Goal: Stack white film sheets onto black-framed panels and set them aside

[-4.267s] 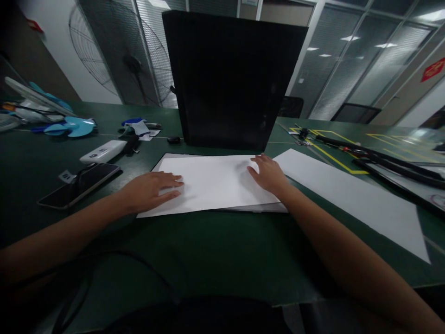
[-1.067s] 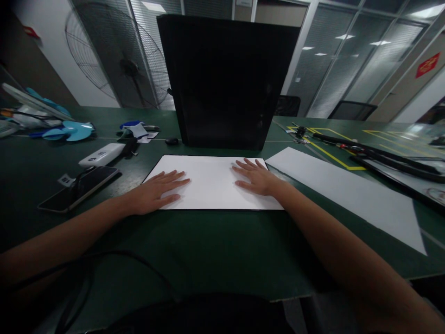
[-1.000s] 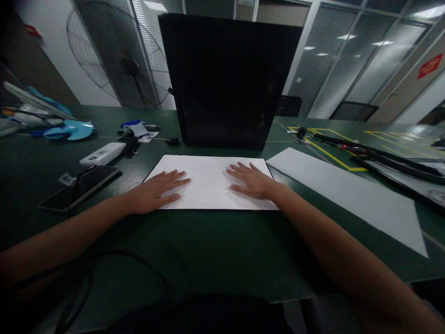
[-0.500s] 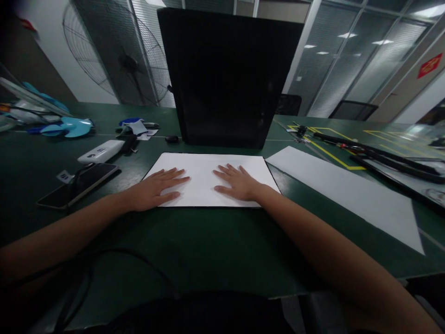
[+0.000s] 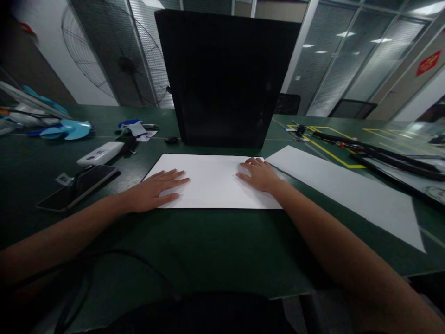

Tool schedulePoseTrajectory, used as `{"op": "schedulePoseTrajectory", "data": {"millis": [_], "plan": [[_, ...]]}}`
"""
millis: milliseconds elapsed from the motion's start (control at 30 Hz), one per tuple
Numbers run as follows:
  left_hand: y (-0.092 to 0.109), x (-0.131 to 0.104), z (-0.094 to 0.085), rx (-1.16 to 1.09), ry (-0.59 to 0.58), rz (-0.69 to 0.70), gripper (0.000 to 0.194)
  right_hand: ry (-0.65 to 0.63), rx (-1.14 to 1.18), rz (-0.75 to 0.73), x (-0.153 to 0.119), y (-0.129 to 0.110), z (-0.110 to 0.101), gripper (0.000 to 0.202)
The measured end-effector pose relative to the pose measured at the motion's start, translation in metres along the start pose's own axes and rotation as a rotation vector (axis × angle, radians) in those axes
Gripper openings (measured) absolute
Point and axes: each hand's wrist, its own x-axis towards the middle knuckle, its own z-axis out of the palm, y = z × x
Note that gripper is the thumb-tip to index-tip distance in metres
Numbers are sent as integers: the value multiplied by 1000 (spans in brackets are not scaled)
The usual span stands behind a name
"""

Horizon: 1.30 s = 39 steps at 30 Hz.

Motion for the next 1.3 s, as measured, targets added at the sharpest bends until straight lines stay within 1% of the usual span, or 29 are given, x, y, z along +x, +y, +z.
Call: {"op": "schedulePoseTrajectory", "data": {"millis": [100, 200, 300, 400, 533, 633, 700, 800, 900, 967, 1000, 1067, 1133, 1200, 1300], "plan": [[-1, 0, 2, 1, 4, 0, 72, -14, 31, 8, 2, 15, 9, 79], [-3, 1, 3, -1, 13, 0, 71, -46, 55, 2, 6, 24, 15, 80], [-4, 1, 4, -6, 18, 0, 70, -81, 61, -9, 14, 23, 18, 81], [-5, 2, 4, -1, 21, -2, 70, -113, 67, -52, 29, 15, 19, 87], [-5, 2, 4, 9, 26, 4, 70, -153, 87, -105, 51, -3, 21, 96], [-5, 3, 5, 5, 37, 18, 70, -172, 101, -123, 69, -21, 23, 102], [-6, 3, 5, 2, 43, 23, 70, -186, 112, -144, 80, -37, 24, 105], [-7, 3, 7, 6, 49, 19, 69, -210, 134, -198, 97, -69, 28, 109], [-8, 3, 7, 17, 47, 20, 69, -214, 153, -257, 111, -100, 33, 108], [-8, 3, 7, 24, 47, 23, 70, -207, 159, -283, 116, -113, 35, 106], [-7, 3, 7, 27, 48, 23, 70, -204, 160, -292, 117, -115, 36, 105], [-6, 2, 6, 29, 50, 25, 69, -206, 162, -303, 114, -113, 35, 103], [-4, 2, 4, 29, 51, 27, 69, -212, 162, -306, 106, -101, 32, 99], [-1, 1, 3, 26, 48, 20, 69, -212, 159, -295, 94, -81, 27, 96], [1, 1, 2, 10, 48, 2, 69, -199, 150, -258, 71, -42, 20, 91]]}}
